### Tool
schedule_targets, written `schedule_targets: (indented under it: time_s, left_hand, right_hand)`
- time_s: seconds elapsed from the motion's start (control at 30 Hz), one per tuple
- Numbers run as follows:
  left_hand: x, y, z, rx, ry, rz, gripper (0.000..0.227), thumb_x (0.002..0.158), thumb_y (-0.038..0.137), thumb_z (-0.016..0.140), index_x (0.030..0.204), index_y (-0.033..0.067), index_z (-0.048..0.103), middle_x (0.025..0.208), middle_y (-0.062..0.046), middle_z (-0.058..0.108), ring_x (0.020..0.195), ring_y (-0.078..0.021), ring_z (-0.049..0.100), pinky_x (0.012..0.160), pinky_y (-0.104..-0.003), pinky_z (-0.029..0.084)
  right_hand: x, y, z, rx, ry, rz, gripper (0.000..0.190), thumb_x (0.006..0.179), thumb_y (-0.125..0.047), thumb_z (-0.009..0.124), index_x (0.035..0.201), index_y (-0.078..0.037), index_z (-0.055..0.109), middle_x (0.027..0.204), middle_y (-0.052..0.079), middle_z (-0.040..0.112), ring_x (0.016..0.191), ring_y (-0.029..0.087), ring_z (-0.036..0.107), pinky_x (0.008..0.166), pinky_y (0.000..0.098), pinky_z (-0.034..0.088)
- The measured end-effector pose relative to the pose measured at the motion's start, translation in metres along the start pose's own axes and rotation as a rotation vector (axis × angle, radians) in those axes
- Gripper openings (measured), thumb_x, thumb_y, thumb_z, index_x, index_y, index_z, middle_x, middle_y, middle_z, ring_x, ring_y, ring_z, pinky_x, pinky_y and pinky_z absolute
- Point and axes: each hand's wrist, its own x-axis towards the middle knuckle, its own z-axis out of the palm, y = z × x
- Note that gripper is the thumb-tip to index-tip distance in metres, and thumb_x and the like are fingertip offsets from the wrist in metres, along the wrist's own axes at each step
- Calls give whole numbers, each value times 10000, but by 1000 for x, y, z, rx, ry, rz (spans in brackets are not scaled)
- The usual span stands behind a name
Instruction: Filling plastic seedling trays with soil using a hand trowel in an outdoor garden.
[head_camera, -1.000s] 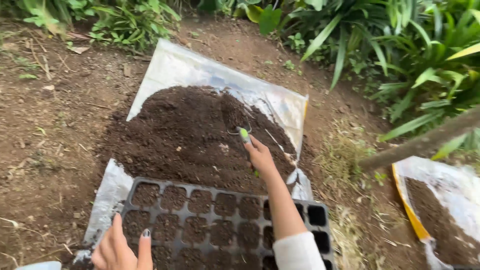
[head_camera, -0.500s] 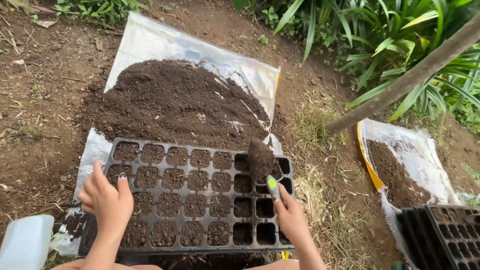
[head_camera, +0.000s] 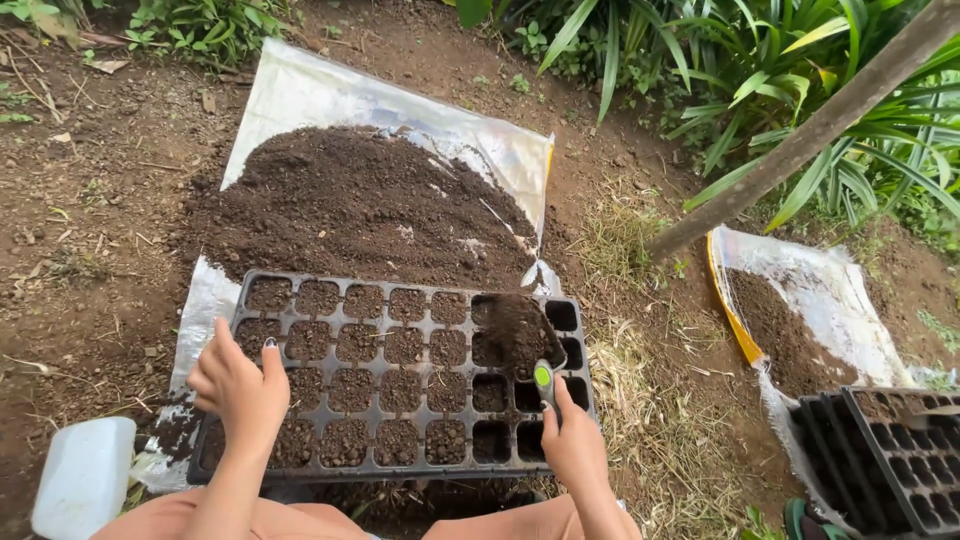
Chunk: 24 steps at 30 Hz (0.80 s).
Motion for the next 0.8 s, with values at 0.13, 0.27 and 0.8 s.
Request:
schedule_targets:
  time_s: [0.13, 0.27, 0.8]
  left_hand:
    - [-1, 1, -1, -6, -15, -15, 722, 972, 246, 497, 1587, 0, 209, 1368, -332, 393, 1194, -452, 284, 976, -595, 222]
    - [0, 3, -2, -6, 2, -11, 712, 974, 242, 508, 1582, -6, 233, 1362, -338, 403, 1148, -446, 305, 944, -566, 237]
    - [-6, 1, -11, -32, -27, -44, 693, 971, 201, 505, 1572, -5, 229, 1370, -331, 376, 1136, -437, 298, 933, -551, 229]
  right_hand:
    - [-16, 1, -7, 51, 19, 19, 574, 960, -195, 512, 1531, -202, 446, 1144, 88, 757, 909, 253, 755, 761, 366, 600]
    - [-24, 23, 9, -11, -1, 14, 569, 969, -244, 509, 1533, -259, 434, 1063, 88, 770, 865, 265, 762, 727, 382, 612]
    - [-96, 64, 99, 85, 106, 88, 688, 919, -263, 567, 1570, -307, 348, 1237, 26, 736, 976, 263, 774, 752, 389, 616]
